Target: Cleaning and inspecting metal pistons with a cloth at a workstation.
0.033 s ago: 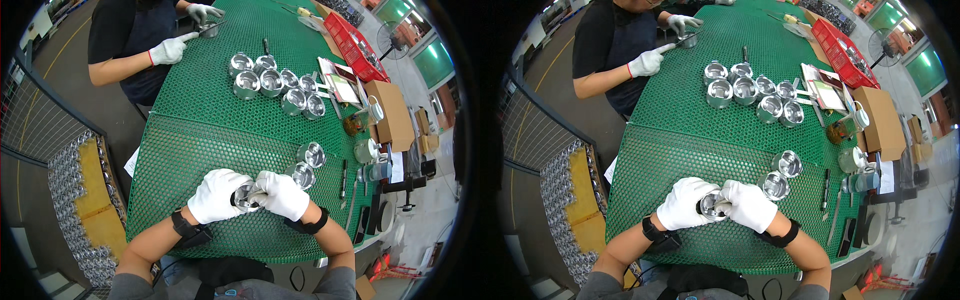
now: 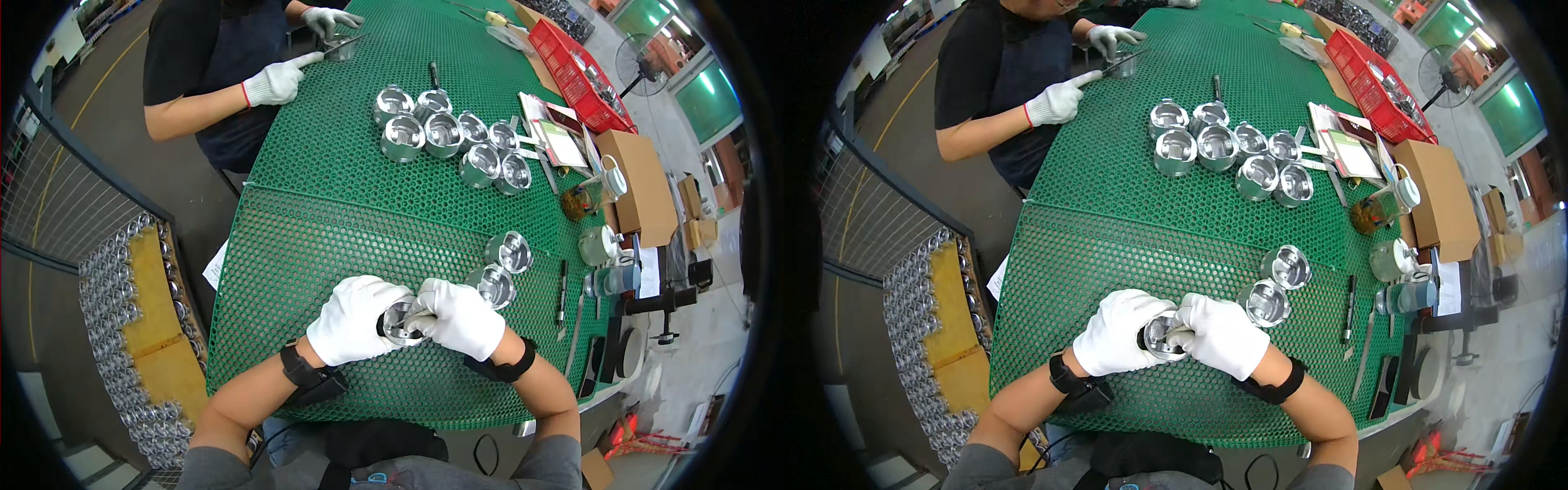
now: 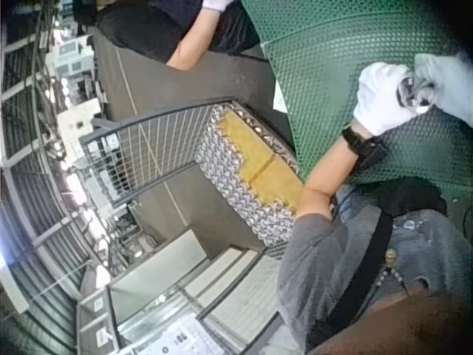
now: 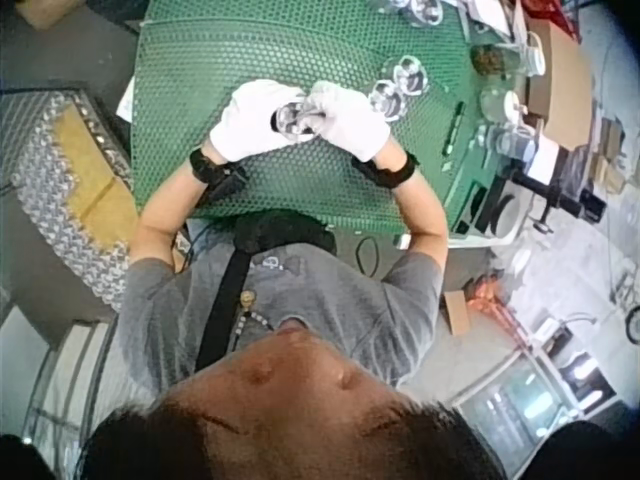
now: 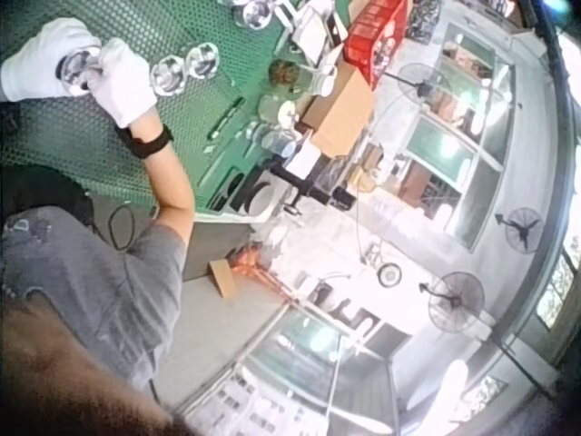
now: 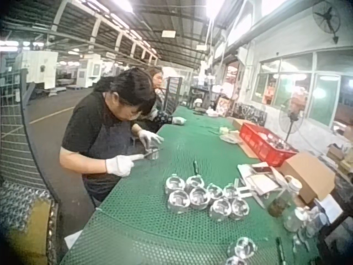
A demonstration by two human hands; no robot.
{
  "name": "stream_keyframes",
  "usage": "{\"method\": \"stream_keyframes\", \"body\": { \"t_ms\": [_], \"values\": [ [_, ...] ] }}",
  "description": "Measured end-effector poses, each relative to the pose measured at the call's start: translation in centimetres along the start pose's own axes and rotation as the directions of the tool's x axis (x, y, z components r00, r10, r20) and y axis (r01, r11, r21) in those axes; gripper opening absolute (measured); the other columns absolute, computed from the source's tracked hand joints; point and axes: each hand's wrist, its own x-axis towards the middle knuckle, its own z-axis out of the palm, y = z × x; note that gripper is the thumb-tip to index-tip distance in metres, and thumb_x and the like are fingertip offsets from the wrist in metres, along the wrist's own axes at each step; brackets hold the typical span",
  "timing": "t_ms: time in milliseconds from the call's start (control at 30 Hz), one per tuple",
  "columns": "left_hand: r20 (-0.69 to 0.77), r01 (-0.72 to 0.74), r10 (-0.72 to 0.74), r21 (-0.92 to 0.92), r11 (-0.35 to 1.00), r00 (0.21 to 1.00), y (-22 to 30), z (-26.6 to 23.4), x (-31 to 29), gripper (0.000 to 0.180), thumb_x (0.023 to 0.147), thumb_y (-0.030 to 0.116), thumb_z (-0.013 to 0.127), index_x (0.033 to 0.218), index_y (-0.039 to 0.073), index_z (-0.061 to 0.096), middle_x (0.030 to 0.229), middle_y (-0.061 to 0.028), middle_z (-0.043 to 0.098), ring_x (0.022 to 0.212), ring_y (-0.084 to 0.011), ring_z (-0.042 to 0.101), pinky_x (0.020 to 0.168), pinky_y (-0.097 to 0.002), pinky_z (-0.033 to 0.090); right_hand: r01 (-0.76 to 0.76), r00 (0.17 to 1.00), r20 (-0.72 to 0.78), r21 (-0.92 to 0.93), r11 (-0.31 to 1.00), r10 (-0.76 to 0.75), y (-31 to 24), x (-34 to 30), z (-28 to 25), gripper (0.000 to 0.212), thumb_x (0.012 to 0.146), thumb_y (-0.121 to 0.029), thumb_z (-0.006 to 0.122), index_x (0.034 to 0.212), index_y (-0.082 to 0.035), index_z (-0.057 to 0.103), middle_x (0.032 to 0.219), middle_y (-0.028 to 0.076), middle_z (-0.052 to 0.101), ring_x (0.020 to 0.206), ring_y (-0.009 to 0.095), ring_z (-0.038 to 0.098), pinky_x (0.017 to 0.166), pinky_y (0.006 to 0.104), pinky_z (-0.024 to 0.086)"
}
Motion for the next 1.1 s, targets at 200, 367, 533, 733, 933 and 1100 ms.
{"method": "stream_keyframes", "body": {
  "t_ms": [200,367,533,733,933,1100],
  "values": [
    [-0.004,-0.017,0.017,0.026,1.000,1.000,-0.3,-0.4,0.1,0.060,0.064,0.037,0.093,0.108,0.003,0.069,0.092,-0.0106,0.073,0.085,-0.0315,0.071,0.081,-0.0424,0.055,-0.022,0.988,-0.155,-0.046,0.999,0.015,0.1,-0.7,2.4,0.018,0.081,-0.019,0.076,0.090,-0.007,0.068,0.087,0.011,0.062,0.074,0.035,0.068,0.065,0.0460,0.057],
    [0.055,0.056,-0.055,-0.010,0.998,0.997,0.6,-1.0,0.8,0.059,0.065,0.037,0.093,0.108,0.005,0.070,0.095,-0.0109,0.073,0.088,-0.0325,0.071,0.081,-0.0438,0.056,0.173,0.881,-0.472,0.245,0.954,-0.038,0.7,-1.6,1.0,0.021,0.075,-0.005,0.083,0.090,-0.004,0.070,0.085,0.011,0.066,0.073,0.026,0.067,0.065,0.0369,0.055],
    [0.042,0.388,-0.388,-0.197,0.900,0.921,-1.8,-3.9,2.0,0.060,0.062,0.030,0.095,0.113,0.009,0.071,0.106,-0.0096,0.076,0.097,-0.0249,0.074,0.089,-0.0378,0.057,0.266,0.915,-0.329,0.927,0.263,0.233,-0.2,-4.2,3.0,0.012,0.080,0.003,0.083,0.084,0.003,0.071,0.085,0.007,0.069,0.078,0.020,0.073,0.072,0.0308,0.060],
    [-0.354,0.511,-0.442,0.128,0.850,0.824,-12.6,-6.1,11.7,0.065,0.063,0.034,0.096,0.116,0.007,0.070,0.101,-0.0089,0.077,0.093,-0.0274,0.075,0.086,-0.0404,0.058,0.004,0.972,-0.117,0.874,0.486,0.203,1.4,-4.1,6.6,0.018,0.083,-0.014,0.087,0.093,-0.004,0.076,0.084,0.004,0.074,0.077,0.011,0.069,0.070,0.0282,0.055],
    [-0.559,0.468,-0.111,0.551,0.691,0.822,-15.5,-4.0,14.1,0.087,0.068,0.030,0.093,0.141,0.002,0.054,0.151,-0.0238,0.043,0.125,-0.0431,0.057,0.105,-0.0491,0.049,-0.010,0.959,-0.088,0.940,0.341,0.270,2.5,-4.5,6.4,0.022,0.086,-0.017,0.085,0.100,-0.004,0.075,0.091,0.004,0.076,0.082,0.010,0.069,0.075,0.0268,0.057],
    [0.328,-0.321,0.240,0.219,0.921,0.913,-3.3,0.2,14.3,0.077,0.072,0.030,0.089,0.137,0.003,0.058,0.136,-0.0203,0.061,0.125,-0.0364,0.058,0.110,-0.0478,0.045,0.078,0.996,-0.089,0.952,0.296,0.024,2.1,-5.1,4.7,0.019,0.087,-0.012,0.083,0.101,-0.002,0.075,0.091,0.005,0.074,0.081,0.011,0.069,0.072,0.0264,0.055]
  ]
}}
